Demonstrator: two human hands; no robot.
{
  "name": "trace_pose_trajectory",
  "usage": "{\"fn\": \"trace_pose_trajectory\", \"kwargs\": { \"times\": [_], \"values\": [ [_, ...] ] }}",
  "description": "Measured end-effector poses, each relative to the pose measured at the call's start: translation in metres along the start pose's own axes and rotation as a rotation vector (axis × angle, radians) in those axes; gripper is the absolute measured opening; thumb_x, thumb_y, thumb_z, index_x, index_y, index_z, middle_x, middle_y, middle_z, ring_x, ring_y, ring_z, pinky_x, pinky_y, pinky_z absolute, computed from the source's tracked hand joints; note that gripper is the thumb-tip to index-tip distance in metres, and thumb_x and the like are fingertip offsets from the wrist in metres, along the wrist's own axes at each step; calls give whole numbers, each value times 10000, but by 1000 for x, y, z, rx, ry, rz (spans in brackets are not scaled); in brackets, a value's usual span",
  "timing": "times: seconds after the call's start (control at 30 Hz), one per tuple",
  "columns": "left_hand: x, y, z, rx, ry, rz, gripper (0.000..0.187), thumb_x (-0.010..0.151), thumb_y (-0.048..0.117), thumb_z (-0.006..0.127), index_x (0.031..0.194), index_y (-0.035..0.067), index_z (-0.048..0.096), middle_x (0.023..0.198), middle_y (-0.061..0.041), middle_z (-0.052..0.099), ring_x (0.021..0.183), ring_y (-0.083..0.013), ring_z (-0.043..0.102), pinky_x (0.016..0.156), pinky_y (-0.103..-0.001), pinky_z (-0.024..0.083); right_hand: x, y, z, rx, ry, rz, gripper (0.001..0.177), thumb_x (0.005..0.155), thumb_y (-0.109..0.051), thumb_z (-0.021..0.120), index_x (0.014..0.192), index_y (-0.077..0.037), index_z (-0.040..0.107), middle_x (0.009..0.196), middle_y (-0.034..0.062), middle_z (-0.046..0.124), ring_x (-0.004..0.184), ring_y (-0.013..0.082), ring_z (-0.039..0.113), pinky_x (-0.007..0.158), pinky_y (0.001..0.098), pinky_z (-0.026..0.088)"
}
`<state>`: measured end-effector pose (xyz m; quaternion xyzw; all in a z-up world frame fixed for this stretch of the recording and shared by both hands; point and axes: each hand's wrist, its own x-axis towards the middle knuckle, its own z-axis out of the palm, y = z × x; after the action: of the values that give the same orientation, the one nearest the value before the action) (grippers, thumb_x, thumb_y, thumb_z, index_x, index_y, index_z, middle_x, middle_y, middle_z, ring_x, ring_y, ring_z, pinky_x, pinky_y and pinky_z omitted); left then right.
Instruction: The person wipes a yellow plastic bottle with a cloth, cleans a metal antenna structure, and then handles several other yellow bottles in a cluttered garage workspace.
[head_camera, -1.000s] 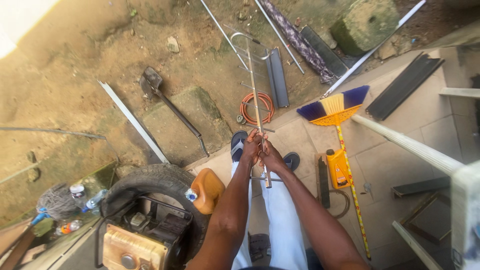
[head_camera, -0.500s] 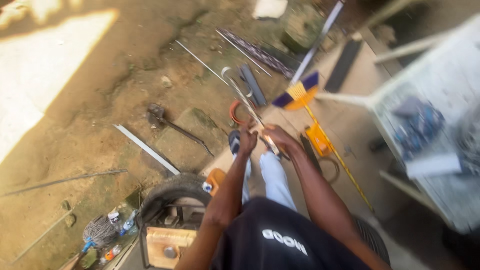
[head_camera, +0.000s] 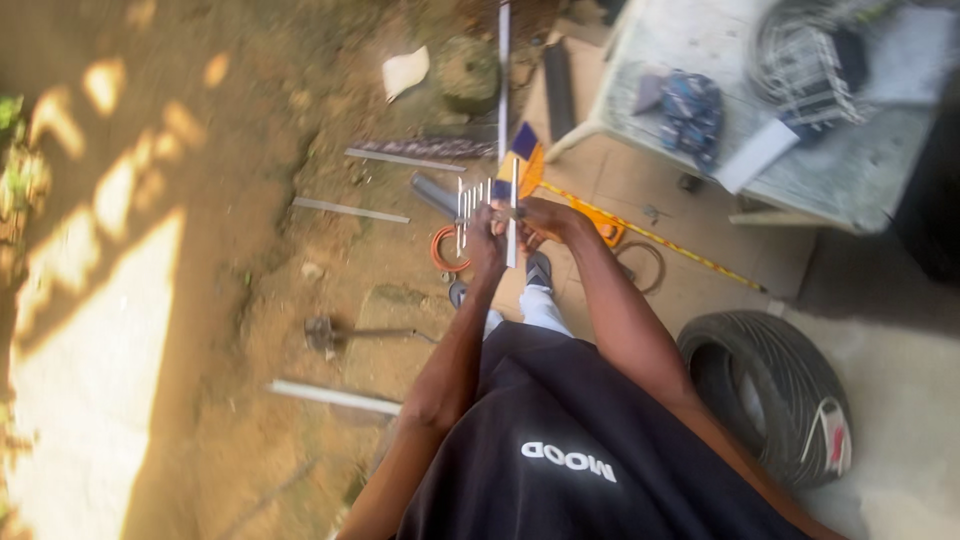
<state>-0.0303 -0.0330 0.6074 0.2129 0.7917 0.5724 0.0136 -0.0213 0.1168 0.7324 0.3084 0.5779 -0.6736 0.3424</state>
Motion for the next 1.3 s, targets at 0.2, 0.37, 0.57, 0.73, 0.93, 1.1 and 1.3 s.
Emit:
{"fn": "trace_pose_trajectory", "kwargs": {
  "times": [0.2,0.37,0.57,0.73,0.93,1.1,1.3],
  "values": [
    [57,71,-4,-192,-446,-56,328,1030,177,539,1331,60,596,1078,-223,689,999,-411,681,819,-459,527,-32,32,-22,253,423,-497,293,917,-243,648,1141,-55,662,853,39,633,749,158,666,699,353,613],
    [91,113,33,-350,-738,218,335,1023,214,575,1293,16,581,1132,-261,701,1056,-450,679,829,-481,550,-83,37,-39,-40,756,-765,443,898,-200,721,1309,-52,648,1056,58,567,938,145,643,780,298,595],
    [95,149,83,-168,-676,144,295,1030,316,590,1130,55,685,978,-224,730,921,-429,698,752,-471,536,-84,68,-145,382,773,-804,342,898,-212,730,1201,-54,719,1023,59,714,903,128,677,788,266,584],
    [96,155,115,-52,-686,17,313,1056,344,585,1100,57,701,765,-193,685,749,-370,694,648,-441,510,-16,110,-278,608,1165,-537,380,900,-298,739,1158,-20,710,1100,161,708,986,258,659,874,389,554],
    [92,169,140,-113,-663,-111,278,1046,314,562,1109,83,702,753,-128,709,675,-253,707,605,-390,525,52,107,-374,-43,1724,-103,687,795,-419,807,1332,-52,588,1352,289,582,1272,420,535,1075,537,444],
    [91,169,162,-44,-678,-160,272,1033,318,585,1105,81,696,760,-155,709,665,-311,699,611,-421,514,78,104,-416,-171,1510,38,905,726,-355,859,1498,-141,436,1467,273,443,1345,424,420,1097,533,364],
    [93,161,186,17,-647,-135,290,1028,344,602,1103,64,589,818,-175,709,715,-386,695,626,-480,502,46,146,-410,346,1189,-574,520,874,-172,803,1318,44,640,1147,154,697,1026,277,633,909,402,518]
  ]
}}
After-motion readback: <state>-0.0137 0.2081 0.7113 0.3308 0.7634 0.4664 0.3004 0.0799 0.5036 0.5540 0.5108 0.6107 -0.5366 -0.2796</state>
